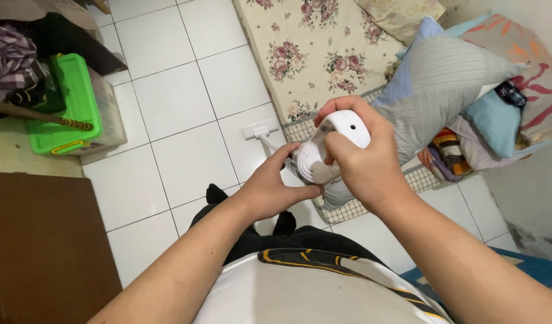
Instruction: Checking and assembling the components of a small handheld vacuum cleaner.
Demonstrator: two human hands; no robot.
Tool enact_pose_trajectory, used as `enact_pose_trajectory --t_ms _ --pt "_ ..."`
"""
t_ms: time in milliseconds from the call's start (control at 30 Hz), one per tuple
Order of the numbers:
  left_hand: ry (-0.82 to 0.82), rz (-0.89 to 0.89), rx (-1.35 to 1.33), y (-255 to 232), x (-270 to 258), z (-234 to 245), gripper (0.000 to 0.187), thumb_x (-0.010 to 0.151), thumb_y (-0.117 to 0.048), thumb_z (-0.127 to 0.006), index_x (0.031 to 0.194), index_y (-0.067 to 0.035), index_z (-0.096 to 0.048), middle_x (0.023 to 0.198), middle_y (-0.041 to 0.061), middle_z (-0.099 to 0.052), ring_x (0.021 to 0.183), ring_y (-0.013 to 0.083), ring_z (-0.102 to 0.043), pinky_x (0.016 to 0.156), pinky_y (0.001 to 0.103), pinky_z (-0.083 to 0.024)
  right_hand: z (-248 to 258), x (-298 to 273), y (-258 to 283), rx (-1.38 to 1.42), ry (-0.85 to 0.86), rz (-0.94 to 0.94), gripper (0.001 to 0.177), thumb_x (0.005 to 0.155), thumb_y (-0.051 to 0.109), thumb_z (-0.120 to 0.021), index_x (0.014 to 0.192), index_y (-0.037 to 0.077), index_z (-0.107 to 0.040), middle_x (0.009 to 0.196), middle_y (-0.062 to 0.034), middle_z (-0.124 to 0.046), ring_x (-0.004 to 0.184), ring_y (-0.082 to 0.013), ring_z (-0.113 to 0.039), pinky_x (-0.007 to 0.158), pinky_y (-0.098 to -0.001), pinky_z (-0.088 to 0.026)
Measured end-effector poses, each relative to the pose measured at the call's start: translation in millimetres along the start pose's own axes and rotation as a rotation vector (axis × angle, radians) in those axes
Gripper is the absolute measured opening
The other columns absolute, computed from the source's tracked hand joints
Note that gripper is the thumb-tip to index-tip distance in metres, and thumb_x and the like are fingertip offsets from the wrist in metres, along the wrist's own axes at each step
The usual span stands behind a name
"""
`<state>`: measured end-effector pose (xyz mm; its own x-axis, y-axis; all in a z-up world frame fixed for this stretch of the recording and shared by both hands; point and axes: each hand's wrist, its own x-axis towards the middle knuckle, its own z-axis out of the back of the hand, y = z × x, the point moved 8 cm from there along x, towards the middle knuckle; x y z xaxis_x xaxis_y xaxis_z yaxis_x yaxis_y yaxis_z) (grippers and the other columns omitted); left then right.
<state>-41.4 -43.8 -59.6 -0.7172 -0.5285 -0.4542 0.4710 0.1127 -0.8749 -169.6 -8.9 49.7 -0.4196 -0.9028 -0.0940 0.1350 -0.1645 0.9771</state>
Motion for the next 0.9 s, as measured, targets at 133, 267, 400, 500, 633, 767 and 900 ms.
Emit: enact_pose_trajectory --t_ms 133,267,400,500,633,767,900 --pt "0.011 0.015 -0.009 1 0 0 0.103 0.066 -0.040 -0.087 0.153 -0.012 -0.039 0.146 0.014 -0.057 0.140 0.0251 -0.051 0.113 0.037 -0.041 -2 0 -18 -0.040 -0.005 0.041 0.025 0.084 0.000 -0.057 0.108 0.005 -0.064 0.093 -0.0020 -0.066 0.076 -0.0078 -0.061 0.064 -0.0238 -0.052" --pt "-0.011 0.038 0.017 0 2 1 0.107 0.067 -0.040 -0.087 0.154 -0.008 -0.034 0.146 0.015 -0.054 0.139 0.0255 -0.052 0.113 0.036 -0.042 -4 1 -27 -0.020 -0.011 0.074 0.024 0.085 0.002 -0.058 0.109 0.005 -0.063 0.094 -0.0006 -0.067 0.076 -0.0073 -0.061 0.064 -0.0239 -0.052" --pt "-0.022 -0.056 -0.034 -6 1 0 0.100 0.067 -0.030 -0.083 0.152 -0.008 -0.036 0.145 0.016 -0.053 0.138 0.0263 -0.050 0.111 0.036 -0.042 -2 -1 -16 -0.059 -0.038 0.023 0.025 0.083 0.002 -0.058 0.107 0.005 -0.064 0.092 -0.0011 -0.067 0.072 -0.0073 -0.061 0.063 -0.0240 -0.053" --pt "0.012 -0.034 -0.151 -10 0 1 0.082 0.075 -0.032 -0.069 0.151 -0.011 -0.046 0.142 0.015 -0.061 0.136 0.0261 -0.056 0.111 0.036 -0.042 3 -3 -4 -0.025 -0.024 -0.002 0.026 0.082 0.000 -0.057 0.107 0.005 -0.064 0.090 -0.0027 -0.066 0.072 -0.0081 -0.060 0.062 -0.0247 -0.050" --pt "0.026 -0.011 -0.163 -13 0 1 0.077 0.076 -0.033 -0.067 0.148 -0.014 -0.049 0.142 0.013 -0.062 0.136 0.0244 -0.055 0.111 0.036 -0.042 8 -1 1 0.018 -0.027 -0.043 0.025 0.082 0.001 -0.057 0.106 0.005 -0.064 0.091 -0.0025 -0.067 0.072 -0.0080 -0.060 0.061 -0.0249 -0.051" --pt "0.001 0.010 -0.125 -10 3 -2 0.084 0.078 -0.036 -0.068 0.153 -0.012 -0.041 0.149 0.014 -0.054 0.141 0.0249 -0.049 0.113 0.036 -0.039 8 3 -8 -0.027 -0.033 0.029 0.024 0.084 0.001 -0.057 0.107 0.004 -0.064 0.093 -0.0024 -0.067 0.073 -0.0082 -0.061 0.062 -0.0250 -0.052" --pt "-0.029 0.030 -0.090 -5 5 -1 0.092 0.077 -0.038 -0.070 0.156 -0.008 -0.033 0.152 0.016 -0.051 0.143 0.0258 -0.047 0.116 0.036 -0.037 6 7 -34 -0.006 -0.058 0.034 0.026 0.084 0.001 -0.056 0.109 0.004 -0.064 0.095 -0.0037 -0.067 0.074 -0.0091 -0.062 0.063 -0.0250 -0.053"
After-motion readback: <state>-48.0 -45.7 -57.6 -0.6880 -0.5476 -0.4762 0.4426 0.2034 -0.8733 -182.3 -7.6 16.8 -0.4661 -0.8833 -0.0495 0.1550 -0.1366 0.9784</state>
